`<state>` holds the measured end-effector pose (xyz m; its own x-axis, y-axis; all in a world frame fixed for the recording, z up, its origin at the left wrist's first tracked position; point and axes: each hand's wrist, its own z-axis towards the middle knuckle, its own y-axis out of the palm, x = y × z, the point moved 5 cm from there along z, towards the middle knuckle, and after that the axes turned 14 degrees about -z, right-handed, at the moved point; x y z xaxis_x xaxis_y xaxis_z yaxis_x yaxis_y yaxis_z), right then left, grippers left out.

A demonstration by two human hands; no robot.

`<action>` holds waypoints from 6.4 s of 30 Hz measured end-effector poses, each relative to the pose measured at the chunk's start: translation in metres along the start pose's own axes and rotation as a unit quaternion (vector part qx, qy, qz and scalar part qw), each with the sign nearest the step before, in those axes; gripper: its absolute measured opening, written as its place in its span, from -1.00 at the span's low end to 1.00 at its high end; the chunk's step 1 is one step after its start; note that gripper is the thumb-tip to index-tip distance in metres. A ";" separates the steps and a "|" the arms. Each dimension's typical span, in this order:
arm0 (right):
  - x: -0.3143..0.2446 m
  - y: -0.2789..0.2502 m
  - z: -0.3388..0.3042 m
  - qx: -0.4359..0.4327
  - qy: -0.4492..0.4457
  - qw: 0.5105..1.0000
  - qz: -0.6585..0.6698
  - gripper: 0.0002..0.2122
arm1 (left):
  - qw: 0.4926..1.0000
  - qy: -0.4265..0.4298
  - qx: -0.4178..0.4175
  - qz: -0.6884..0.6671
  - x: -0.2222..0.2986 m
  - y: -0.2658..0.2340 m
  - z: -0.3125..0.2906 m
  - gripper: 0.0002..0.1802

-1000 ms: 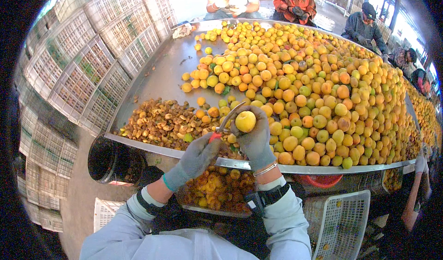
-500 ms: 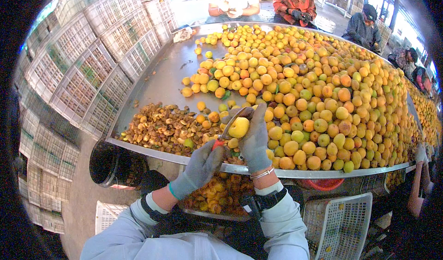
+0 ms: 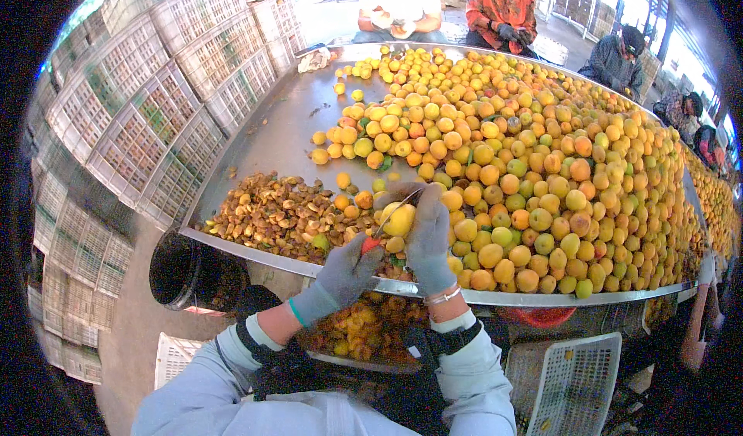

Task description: Pitting apricots using a small paring knife at a large sorting table in an industrial shed.

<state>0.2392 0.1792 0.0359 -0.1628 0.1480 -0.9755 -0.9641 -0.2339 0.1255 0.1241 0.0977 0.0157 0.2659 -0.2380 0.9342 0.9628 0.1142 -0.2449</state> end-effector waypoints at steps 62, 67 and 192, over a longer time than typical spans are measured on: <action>0.057 0.028 -0.040 -0.144 0.157 0.917 0.338 -0.58 | 0.960 0.227 -0.012 0.162 0.034 -0.008 0.020 -0.69; 0.022 -0.001 -0.026 -0.030 -0.240 0.921 -0.305 -0.64 | 0.976 -0.076 0.158 -0.127 -0.014 0.007 0.042 -0.79; 0.015 0.010 0.002 -0.017 0.063 0.993 0.101 -0.21 | 0.997 -0.069 -0.021 -0.027 0.007 -0.002 -0.009 -0.82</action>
<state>0.2271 0.1808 0.0224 -0.3220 -0.0255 -0.9464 -0.9069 -0.2788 0.3160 0.1247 0.0870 0.0199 0.2071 -0.1067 0.9725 0.9775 0.0637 -0.2012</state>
